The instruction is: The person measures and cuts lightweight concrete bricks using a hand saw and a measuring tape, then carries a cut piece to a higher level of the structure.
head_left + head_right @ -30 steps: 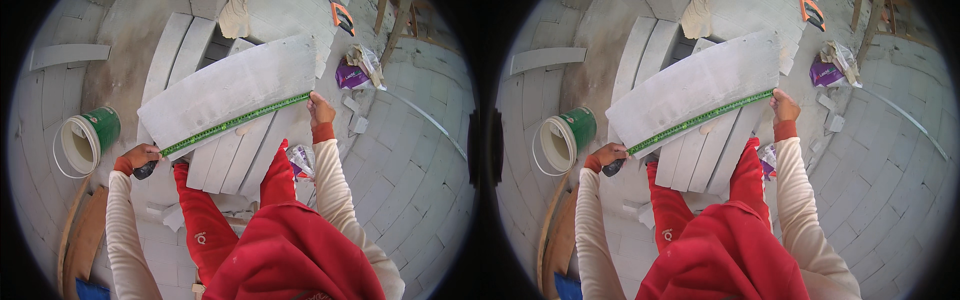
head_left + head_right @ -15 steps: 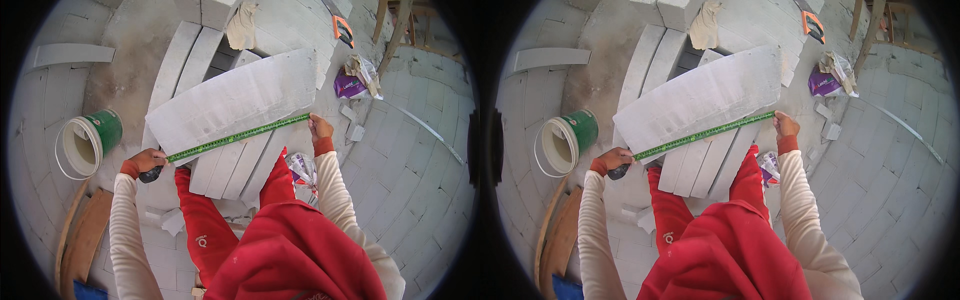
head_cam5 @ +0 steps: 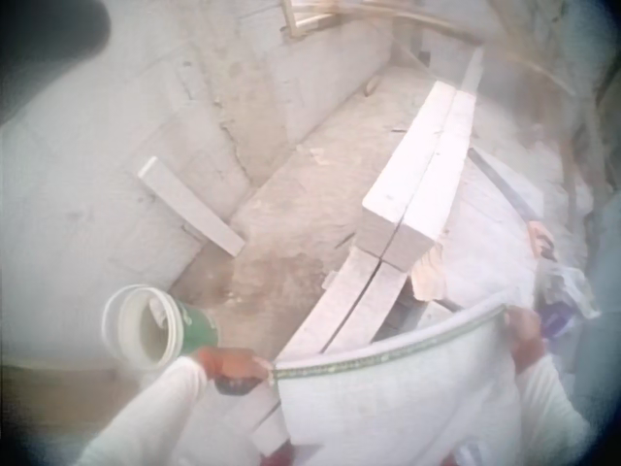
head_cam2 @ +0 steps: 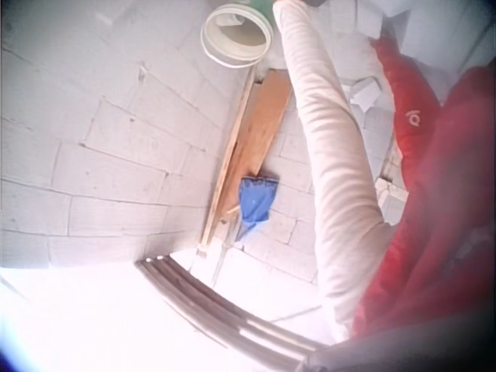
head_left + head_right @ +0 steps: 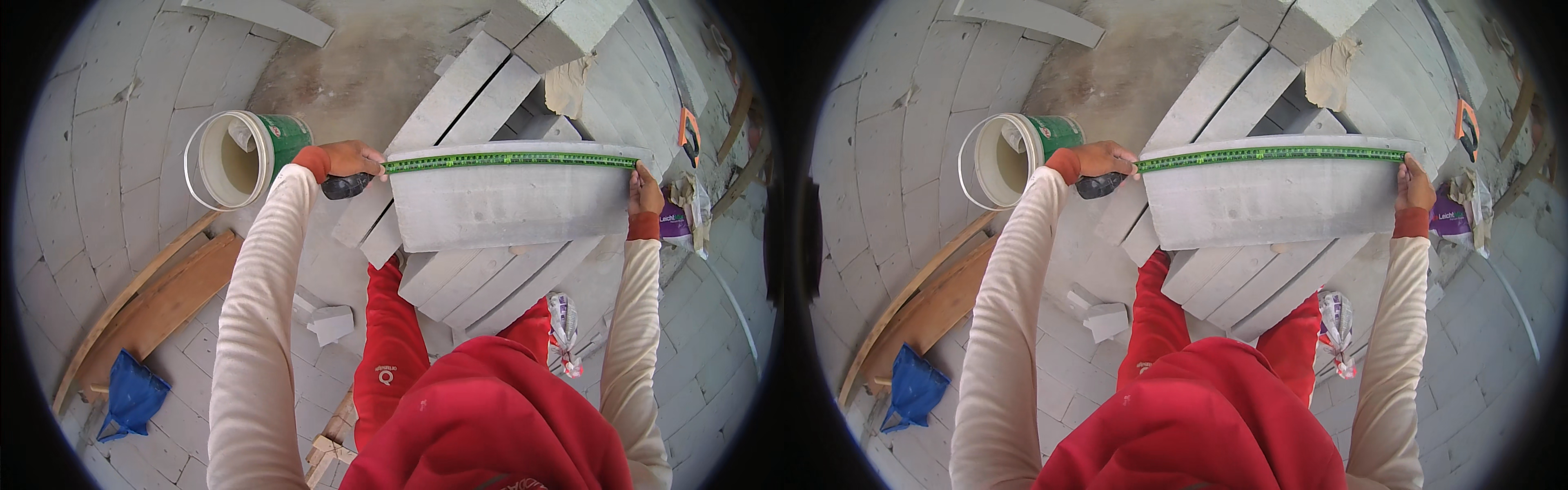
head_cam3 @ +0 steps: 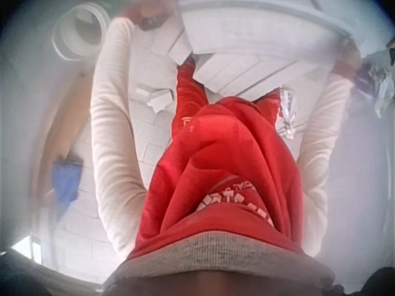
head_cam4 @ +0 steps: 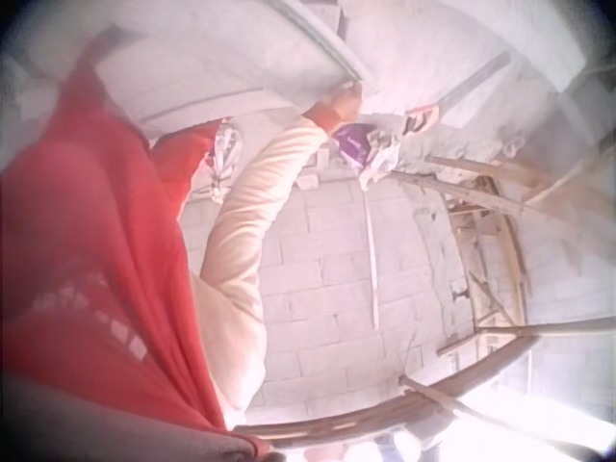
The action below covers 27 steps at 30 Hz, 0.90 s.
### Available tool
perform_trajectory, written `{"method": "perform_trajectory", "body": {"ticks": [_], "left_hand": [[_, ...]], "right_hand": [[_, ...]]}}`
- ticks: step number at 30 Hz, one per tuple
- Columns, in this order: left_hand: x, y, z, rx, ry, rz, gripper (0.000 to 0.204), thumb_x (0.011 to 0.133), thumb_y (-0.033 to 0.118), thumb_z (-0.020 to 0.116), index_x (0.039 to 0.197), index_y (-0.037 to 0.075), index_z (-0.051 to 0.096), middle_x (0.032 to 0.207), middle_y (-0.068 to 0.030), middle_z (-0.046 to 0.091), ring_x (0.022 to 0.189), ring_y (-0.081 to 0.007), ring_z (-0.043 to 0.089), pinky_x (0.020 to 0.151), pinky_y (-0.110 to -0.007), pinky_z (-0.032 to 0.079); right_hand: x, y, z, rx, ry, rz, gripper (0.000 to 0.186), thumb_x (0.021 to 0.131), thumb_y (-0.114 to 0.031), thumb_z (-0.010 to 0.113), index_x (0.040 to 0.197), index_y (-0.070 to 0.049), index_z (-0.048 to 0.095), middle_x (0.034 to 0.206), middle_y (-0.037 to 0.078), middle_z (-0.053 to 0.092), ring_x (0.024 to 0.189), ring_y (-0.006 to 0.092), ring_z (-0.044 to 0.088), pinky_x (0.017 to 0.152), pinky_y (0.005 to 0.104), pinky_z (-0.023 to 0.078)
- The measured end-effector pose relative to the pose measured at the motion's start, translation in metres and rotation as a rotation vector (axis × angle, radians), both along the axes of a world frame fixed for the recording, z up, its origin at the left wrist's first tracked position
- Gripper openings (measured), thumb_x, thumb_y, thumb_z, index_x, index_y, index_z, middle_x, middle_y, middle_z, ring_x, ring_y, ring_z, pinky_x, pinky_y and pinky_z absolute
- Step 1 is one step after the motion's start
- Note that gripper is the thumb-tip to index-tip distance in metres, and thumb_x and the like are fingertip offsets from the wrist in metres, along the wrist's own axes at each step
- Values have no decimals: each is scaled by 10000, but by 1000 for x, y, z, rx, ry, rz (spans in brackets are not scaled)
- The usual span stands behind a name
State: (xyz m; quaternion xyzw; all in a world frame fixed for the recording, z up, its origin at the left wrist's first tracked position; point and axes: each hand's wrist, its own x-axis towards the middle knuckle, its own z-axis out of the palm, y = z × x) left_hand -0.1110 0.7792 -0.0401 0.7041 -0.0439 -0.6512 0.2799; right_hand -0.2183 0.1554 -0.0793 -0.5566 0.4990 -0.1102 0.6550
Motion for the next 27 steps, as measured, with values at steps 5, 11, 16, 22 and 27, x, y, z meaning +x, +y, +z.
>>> {"method": "perform_trajectory", "body": {"ticks": [5, 11, 16, 22, 27], "left_hand": [[5, -3, -3, -4, 71, 10, 263, 957, 313, 661, 1078, 115, 785, 924, 9, 712, 835, -99, 625, 783, -247, 490], [3, 1, -5, -9, 95, 17, 234, 951, 310, 661, 1060, 146, 787, 906, 7, 698, 788, -91, 616, 750, -244, 494], [-2, -7, 5, 5, 106, -11, 231, 937, 334, 672, 1052, 173, 791, 896, 14, 691, 770, -94, 613, 745, -246, 485], [-26, 1, -2, -27, 74, -46, 245, 935, 356, 663, 1047, 181, 792, 894, 19, 691, 781, -105, 611, 753, -263, 477], [-16, -10, 12, 25, 22, -150, 245, 938, 352, 644, 1061, 198, 789, 912, 20, 709, 800, -110, 617, 778, -266, 472]], "right_hand": [[8, -2, -4, -20, 9, 15, 228, 915, 16, 735, 1126, 94, 699, 1059, 91, 709, 884, 132, 671, 742, 173, 575], [1, -4, -9, -13, 7, 17, 244, 918, 6, 734, 1140, 98, 696, 1078, 98, 703, 919, 144, 665, 765, 184, 564], [-15, -14, -11, -9, 24, 29, 254, 923, 3, 726, 1157, 97, 695, 1074, 96, 700, 891, 136, 652, 769, 190, 558], [-31, -8, -10, -5, 44, 27, 239, 919, 14, 724, 1142, 97, 697, 1040, 92, 691, 858, 132, 640, 749, 198, 552], [-34, -8, -8, 1, 38, 2, 190, 938, 1, 713, 1111, 79, 701, 1010, 80, 703, 781, 102, 652, 673, 156, 566]]}}
